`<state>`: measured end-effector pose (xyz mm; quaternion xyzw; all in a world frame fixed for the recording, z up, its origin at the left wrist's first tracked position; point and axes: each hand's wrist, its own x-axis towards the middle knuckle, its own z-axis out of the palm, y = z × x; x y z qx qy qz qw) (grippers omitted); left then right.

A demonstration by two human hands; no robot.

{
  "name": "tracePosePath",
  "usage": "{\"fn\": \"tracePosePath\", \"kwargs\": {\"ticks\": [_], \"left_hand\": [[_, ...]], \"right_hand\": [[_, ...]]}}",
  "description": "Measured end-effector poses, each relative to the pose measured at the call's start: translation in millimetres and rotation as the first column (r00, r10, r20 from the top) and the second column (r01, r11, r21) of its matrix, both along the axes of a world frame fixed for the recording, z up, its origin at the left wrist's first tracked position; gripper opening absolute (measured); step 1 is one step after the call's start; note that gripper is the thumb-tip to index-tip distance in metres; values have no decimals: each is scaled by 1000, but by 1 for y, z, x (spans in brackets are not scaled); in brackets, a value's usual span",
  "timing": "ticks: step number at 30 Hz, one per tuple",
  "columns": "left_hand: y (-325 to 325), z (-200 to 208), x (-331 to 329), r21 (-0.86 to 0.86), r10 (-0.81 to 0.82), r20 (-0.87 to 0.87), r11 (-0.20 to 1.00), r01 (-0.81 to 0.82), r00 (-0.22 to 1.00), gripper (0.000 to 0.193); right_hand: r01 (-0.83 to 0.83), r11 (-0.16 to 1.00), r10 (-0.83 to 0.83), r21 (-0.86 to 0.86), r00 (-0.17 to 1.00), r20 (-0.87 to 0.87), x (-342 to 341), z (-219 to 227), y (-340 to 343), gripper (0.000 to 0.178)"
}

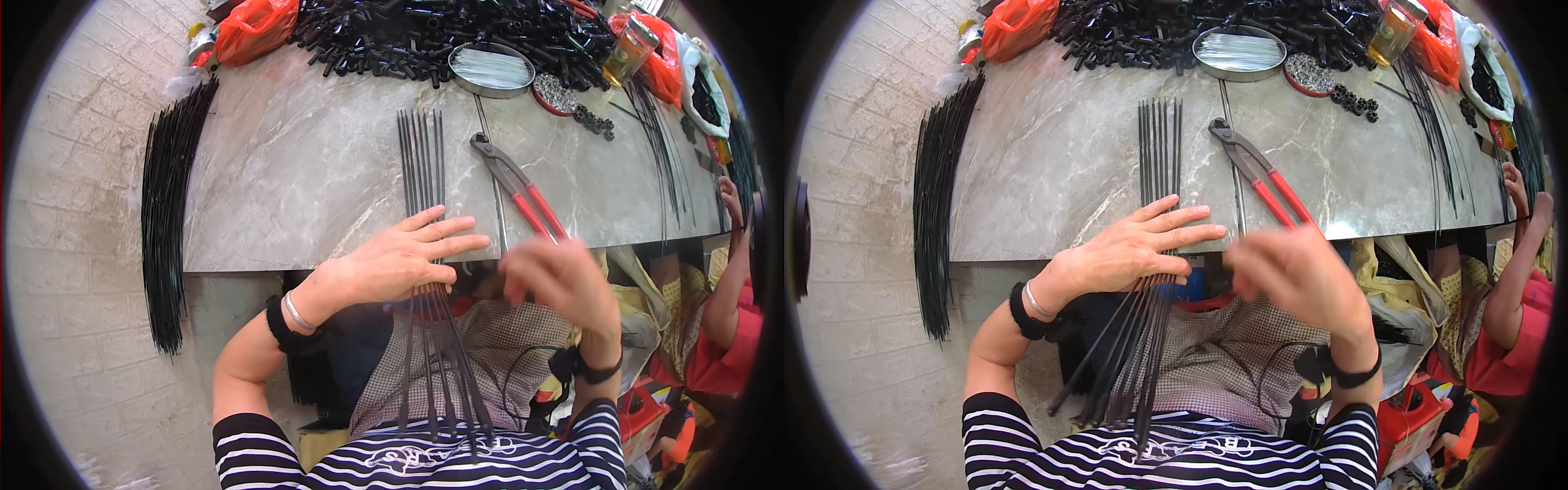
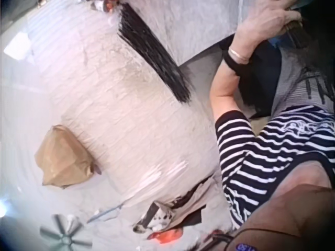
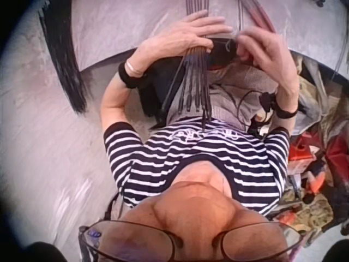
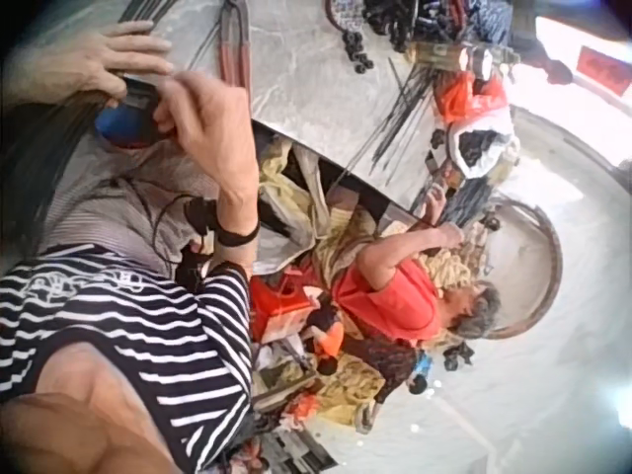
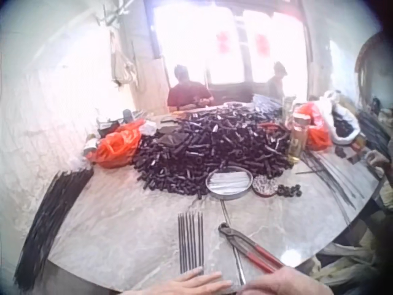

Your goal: Manually assembling umbrella ribs and components at a production table.

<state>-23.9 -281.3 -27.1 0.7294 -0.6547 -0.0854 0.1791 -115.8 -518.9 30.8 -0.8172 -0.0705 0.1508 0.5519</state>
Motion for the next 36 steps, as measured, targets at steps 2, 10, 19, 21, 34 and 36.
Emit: {"fn": "tracePosePath", "kwargs": {"ticks": [2,10,19,21,34,36], "left_hand": [[-3,1,-1,-19,0,1,1000,0,1000,12],[-9,-5,1,-107,-13,43,994,18,999,20],[-2,-7,0,-94,4,66,996,2,998,42],[-4,-6,1,-83,-13,61,996,18,998,42],[-5,0,9,-80,-30,96,996,37,995,51],[-8,4,10,-40,-50,142,998,56,989,41]], "right_hand": [[188,982,-182,-12,961,208,31,4,14,17],[139,825,92,-549,924,372,112,-51,43,20],[341,878,-137,-335,851,507,88,-34,33,21],[293,879,-83,-376,871,485,101,-39,38,21],[140,773,105,-618,933,343,114,-42,59,21],[176,792,109,-585,901,420,100,-39,47,22]]}}
